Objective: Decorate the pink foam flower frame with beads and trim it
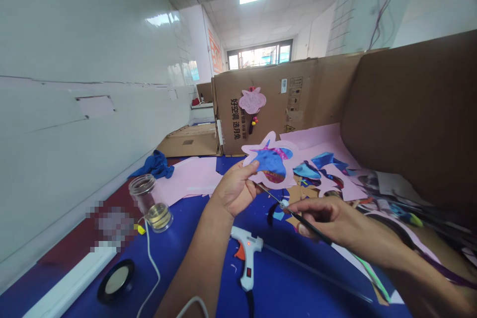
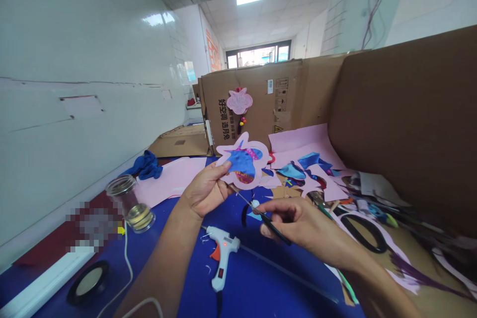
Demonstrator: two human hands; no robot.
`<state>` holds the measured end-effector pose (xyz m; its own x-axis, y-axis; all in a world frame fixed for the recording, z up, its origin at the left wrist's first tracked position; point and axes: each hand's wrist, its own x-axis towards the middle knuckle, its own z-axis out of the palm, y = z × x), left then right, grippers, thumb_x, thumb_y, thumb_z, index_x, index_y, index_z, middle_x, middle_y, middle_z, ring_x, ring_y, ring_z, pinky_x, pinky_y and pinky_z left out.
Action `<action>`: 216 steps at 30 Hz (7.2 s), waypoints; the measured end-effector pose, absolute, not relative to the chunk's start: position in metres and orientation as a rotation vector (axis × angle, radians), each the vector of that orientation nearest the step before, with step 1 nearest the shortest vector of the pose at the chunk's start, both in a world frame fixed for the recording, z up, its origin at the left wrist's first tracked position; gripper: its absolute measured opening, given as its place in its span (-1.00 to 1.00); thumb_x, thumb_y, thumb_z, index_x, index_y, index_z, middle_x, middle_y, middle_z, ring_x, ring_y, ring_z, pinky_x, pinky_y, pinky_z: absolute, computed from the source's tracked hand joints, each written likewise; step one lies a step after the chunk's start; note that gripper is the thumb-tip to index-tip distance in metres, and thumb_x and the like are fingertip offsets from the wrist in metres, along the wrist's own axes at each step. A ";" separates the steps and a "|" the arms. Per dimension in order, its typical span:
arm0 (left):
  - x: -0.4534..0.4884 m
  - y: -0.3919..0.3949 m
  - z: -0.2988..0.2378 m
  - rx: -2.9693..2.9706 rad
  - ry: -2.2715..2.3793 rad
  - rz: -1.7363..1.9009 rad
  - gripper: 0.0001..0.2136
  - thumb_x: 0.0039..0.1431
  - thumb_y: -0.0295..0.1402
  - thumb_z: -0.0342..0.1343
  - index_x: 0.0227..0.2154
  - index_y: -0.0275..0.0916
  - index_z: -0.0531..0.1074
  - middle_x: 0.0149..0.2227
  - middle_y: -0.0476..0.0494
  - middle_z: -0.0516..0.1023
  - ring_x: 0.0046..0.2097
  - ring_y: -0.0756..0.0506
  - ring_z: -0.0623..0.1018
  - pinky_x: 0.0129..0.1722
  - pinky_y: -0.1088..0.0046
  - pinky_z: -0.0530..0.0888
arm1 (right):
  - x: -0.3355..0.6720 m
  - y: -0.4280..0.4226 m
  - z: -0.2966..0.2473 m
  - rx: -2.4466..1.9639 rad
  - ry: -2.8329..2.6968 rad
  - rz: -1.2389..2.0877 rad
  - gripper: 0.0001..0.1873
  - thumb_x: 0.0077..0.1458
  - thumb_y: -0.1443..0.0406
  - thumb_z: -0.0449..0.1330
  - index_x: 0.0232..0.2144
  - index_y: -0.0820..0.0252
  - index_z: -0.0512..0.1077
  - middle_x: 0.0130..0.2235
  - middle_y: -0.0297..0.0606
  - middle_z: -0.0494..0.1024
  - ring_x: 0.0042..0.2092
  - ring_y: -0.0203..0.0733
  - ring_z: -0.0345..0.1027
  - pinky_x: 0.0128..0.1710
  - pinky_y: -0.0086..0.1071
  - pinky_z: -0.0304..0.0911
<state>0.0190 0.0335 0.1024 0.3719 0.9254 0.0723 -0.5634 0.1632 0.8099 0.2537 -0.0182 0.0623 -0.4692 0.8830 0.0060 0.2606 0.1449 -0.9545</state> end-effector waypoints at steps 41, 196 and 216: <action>0.021 0.034 0.102 0.888 0.416 1.176 -0.81 0.36 -0.44 0.20 -0.05 -0.38 0.59 -0.08 -0.40 0.74 0.07 -0.30 0.71 0.09 0.17 0.63 | 0.247 -0.021 0.059 -1.075 -1.746 1.417 -0.48 0.05 -0.06 0.50 -0.07 0.12 0.68 -0.51 -0.48 0.25 -0.45 -0.35 0.01 -0.43 -0.42 0.01; 0.038 0.002 0.015 0.999 0.835 1.336 -0.53 -0.07 -0.07 0.56 -0.21 -0.31 0.67 -0.26 -0.25 0.75 -0.31 -0.13 0.70 -0.31 0.41 0.62 | 0.217 0.021 0.008 -0.807 -1.025 1.170 -0.50 -0.18 -0.08 0.58 -0.42 0.18 0.60 -0.44 -0.34 0.55 -0.44 -0.27 0.28 -0.39 -0.37 0.22; 0.027 0.013 0.012 0.941 0.893 1.486 -0.64 -0.20 -0.17 0.60 -0.50 -0.30 0.60 -0.58 0.03 0.51 -0.54 0.10 0.35 -0.48 0.58 0.30 | 0.213 0.019 0.006 -0.833 -1.194 1.331 -0.47 -0.14 -0.13 0.55 -0.44 0.18 0.57 -0.46 -0.38 0.50 -0.43 -0.30 0.28 -0.36 -0.39 0.25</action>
